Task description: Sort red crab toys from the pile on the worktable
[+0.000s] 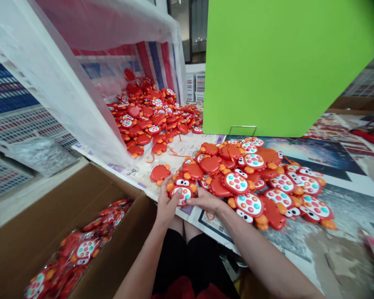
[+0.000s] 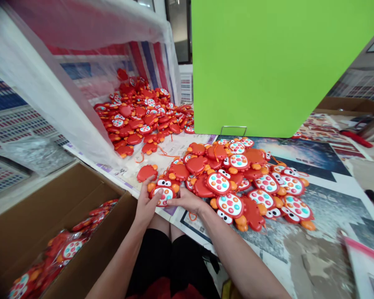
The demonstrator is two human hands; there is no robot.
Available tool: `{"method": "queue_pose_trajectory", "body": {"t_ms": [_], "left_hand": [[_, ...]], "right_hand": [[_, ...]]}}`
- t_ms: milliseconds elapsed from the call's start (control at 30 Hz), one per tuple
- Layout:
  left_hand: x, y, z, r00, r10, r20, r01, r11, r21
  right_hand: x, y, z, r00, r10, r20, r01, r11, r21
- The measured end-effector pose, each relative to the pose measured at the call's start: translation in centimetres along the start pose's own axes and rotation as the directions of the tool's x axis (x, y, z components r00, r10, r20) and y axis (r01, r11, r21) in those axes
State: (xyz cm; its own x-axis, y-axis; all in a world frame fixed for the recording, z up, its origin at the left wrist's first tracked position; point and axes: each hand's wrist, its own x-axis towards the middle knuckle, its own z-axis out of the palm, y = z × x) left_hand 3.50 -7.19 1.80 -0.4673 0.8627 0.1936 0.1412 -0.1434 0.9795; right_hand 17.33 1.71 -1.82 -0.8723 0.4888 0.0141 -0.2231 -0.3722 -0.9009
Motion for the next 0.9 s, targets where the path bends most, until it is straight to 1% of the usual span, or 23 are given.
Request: {"method": "queue_pose_trajectory", "body": {"t_ms": [67,167,233,300,367,400,433,467,500,533,567,600,667,700,733,800,900], "left_hand": [[0.5,0.5,0.1,0.997,0.076,0.016,-0.078,0.990,0.120],[1.3,1.4,0.5,0.985,0.147,0.094,-0.166,0.959,0.230],[1.7,1.8,0.8,0.976,0.175,0.131,-0.204,0.944,0.261],[2.0,2.1,0.8,0.965,0.212,0.152,-0.245,0.938,0.247],[2.3,2.0,0.5,0.953,0.270,0.140,-0.293,0.938,0.183],[2.6,1.8,0.2,0.946,0.305,0.112,-0.320,0.933,0.166],[2.9,1.5,-0.1,0.937,0.341,0.073,-0.349,0.918,0.187],[3.4,1.0,-0.5,0.927,0.373,0.038,-0.370,0.894,0.254],[3.9,0.3,-0.9,0.919,0.393,0.017,-0.372,0.855,0.361],[4.4,-0.5,-1.2,0.922,0.386,0.015,-0.344,0.804,0.486],[4.9,-1.4,-1.5,0.939,0.344,0.027,-0.291,0.746,0.599],[5.4,-2.3,-1.7,0.960,0.275,0.044,-0.229,0.690,0.687],[6.1,-4.1,-2.0,0.989,0.131,0.073,-0.138,0.612,0.779],[6.4,-4.8,-2.1,0.992,0.094,0.083,-0.123,0.595,0.795],[6.6,-5.3,-2.2,0.992,0.086,0.091,-0.124,0.587,0.800],[7.1,-5.9,-2.2,0.990,0.115,0.084,-0.135,0.576,0.806],[8.3,-5.8,-2.0,0.987,0.153,0.052,-0.130,0.560,0.818]], "right_hand": [[0.1,0.1,-0.3,0.998,0.049,0.051,-0.049,0.999,0.002],[0.1,0.4,-0.8,0.994,0.089,0.070,-0.088,0.996,-0.004],[0.1,0.7,-1.0,0.997,0.065,0.053,-0.066,0.998,0.015],[0.2,0.7,-1.1,0.999,0.025,0.038,-0.027,0.998,0.062],[0.3,0.4,-1.2,0.998,-0.054,-0.016,0.055,0.986,0.158],[0.3,0.1,-1.2,0.992,-0.110,-0.067,0.123,0.966,0.226],[0.3,-0.3,-1.3,0.977,-0.172,-0.128,0.203,0.934,0.293],[0.3,-0.7,-1.3,0.956,-0.227,-0.187,0.281,0.895,0.347],[0.2,-1.0,-1.4,0.936,-0.267,-0.228,0.338,0.860,0.383],[0.1,-1.3,-1.4,0.928,-0.286,-0.240,0.363,0.842,0.400],[0.0,-1.5,-1.4,0.933,-0.281,-0.224,0.351,0.847,0.399],[-0.1,-1.5,-1.4,0.950,-0.251,-0.186,0.305,0.873,0.381],[0.0,-1.1,-1.2,0.983,-0.151,-0.107,0.177,0.937,0.302],[0.1,-0.8,-1.1,0.991,-0.104,-0.083,0.122,0.959,0.255],[0.2,-0.5,-0.9,0.995,-0.070,-0.069,0.083,0.974,0.213],[0.4,0.0,-0.8,0.997,-0.039,-0.066,0.050,0.986,0.161],[0.6,0.2,-0.8,0.996,-0.028,-0.089,0.042,0.987,0.153]]}}
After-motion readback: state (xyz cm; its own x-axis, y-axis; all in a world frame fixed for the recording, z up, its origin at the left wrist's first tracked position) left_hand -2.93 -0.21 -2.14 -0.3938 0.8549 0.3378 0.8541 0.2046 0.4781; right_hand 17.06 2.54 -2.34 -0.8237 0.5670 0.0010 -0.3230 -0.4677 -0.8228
